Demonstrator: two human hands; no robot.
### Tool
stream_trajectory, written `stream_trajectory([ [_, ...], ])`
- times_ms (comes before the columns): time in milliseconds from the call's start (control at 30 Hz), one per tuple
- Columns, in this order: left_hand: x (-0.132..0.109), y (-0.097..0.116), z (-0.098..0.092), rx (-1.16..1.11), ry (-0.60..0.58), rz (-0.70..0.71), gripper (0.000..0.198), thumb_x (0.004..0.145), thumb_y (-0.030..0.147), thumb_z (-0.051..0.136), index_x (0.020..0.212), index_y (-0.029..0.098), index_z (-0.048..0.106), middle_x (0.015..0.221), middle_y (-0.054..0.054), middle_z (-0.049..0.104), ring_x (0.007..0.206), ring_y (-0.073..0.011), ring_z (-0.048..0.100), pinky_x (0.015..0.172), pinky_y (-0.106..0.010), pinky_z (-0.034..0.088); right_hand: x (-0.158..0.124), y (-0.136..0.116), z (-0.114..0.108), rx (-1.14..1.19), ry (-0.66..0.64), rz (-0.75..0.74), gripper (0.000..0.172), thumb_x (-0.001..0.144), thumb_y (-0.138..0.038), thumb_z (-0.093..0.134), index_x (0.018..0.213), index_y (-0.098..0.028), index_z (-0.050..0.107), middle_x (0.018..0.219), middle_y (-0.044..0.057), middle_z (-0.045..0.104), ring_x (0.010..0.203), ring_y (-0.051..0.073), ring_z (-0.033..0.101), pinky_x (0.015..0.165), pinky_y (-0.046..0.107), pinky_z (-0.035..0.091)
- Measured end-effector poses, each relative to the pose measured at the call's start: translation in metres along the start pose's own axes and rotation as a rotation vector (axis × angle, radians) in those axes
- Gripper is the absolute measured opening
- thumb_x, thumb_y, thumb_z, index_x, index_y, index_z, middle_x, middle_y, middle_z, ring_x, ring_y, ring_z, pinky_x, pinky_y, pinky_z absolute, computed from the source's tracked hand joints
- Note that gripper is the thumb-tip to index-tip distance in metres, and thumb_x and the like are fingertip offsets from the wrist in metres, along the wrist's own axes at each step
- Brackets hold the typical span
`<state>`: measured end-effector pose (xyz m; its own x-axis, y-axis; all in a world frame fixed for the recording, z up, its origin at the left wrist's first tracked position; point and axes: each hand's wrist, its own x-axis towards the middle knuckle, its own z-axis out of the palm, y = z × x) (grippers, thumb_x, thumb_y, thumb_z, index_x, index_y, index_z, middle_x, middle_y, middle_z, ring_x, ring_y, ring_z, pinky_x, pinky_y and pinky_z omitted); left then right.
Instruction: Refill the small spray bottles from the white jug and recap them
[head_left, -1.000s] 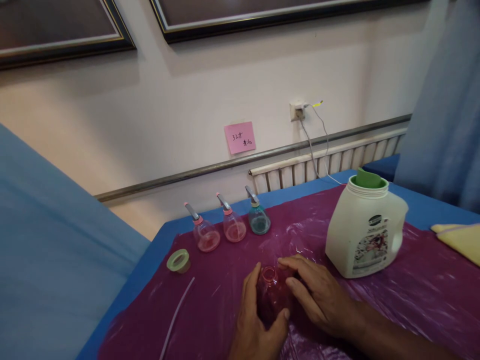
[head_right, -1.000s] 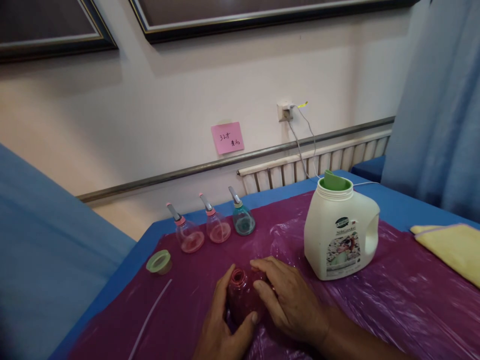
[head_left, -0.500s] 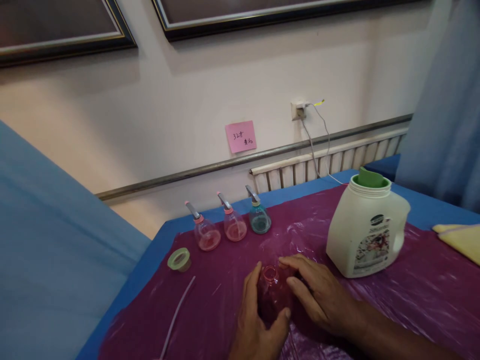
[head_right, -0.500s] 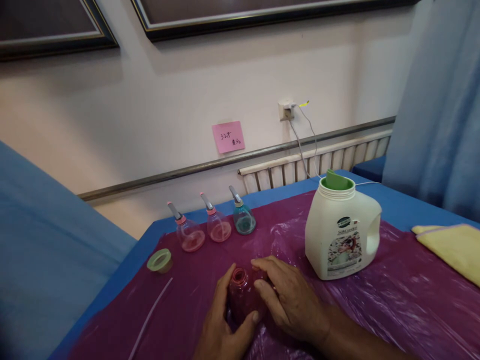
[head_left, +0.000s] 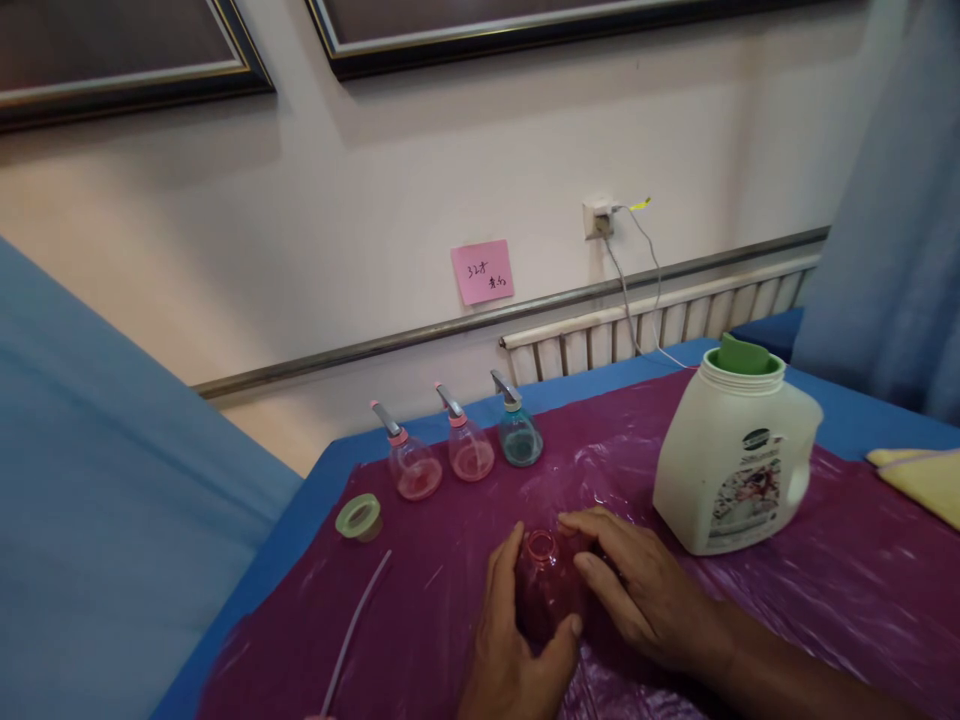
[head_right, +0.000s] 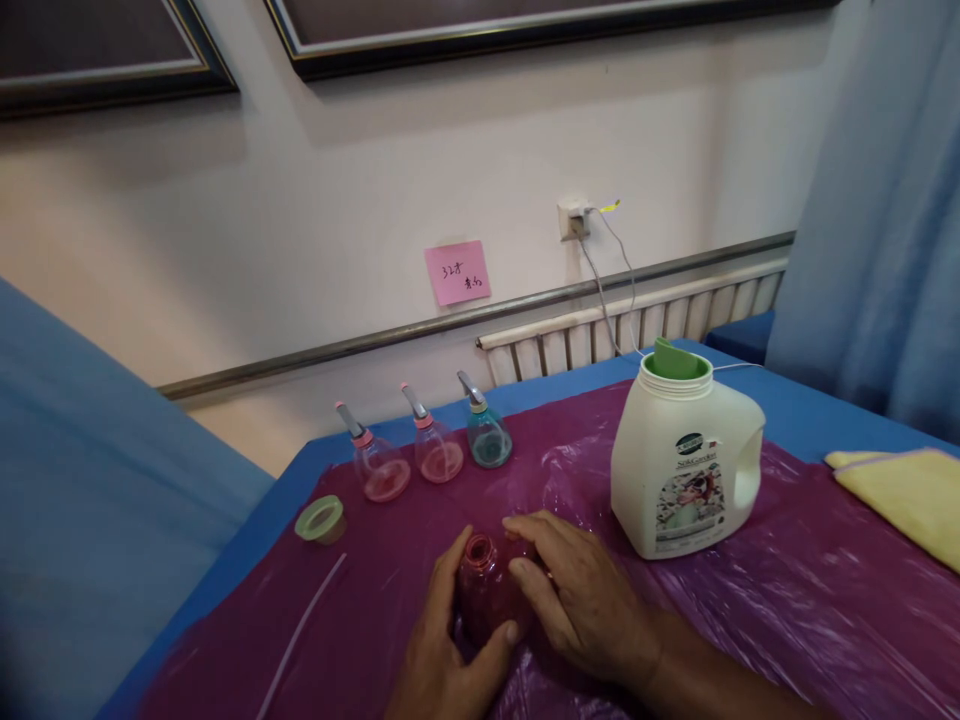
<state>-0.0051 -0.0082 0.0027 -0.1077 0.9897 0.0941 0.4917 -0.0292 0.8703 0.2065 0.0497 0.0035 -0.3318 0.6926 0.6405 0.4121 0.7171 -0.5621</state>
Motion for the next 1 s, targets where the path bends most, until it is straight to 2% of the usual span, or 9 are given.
stream_trajectory([
  [1000,0.0008,-0.0043,0.0026,-0.004,0.01,0.016,0.092,0.087,0.034,0.079,0.172,0.025,0.047,0.176,-0.015,0.052,0.165,-0.0366,0.05,0.139,-0.056,0.037,0.0014,-0.0015,-0.0011,0.022,-0.017,0.018,0.035,0.114,-0.026,0.054,0.146,-0.02,0.067,0.134,0.015,0.082,0.122,0.025,0.081,0.104,0.04,0.067],
])
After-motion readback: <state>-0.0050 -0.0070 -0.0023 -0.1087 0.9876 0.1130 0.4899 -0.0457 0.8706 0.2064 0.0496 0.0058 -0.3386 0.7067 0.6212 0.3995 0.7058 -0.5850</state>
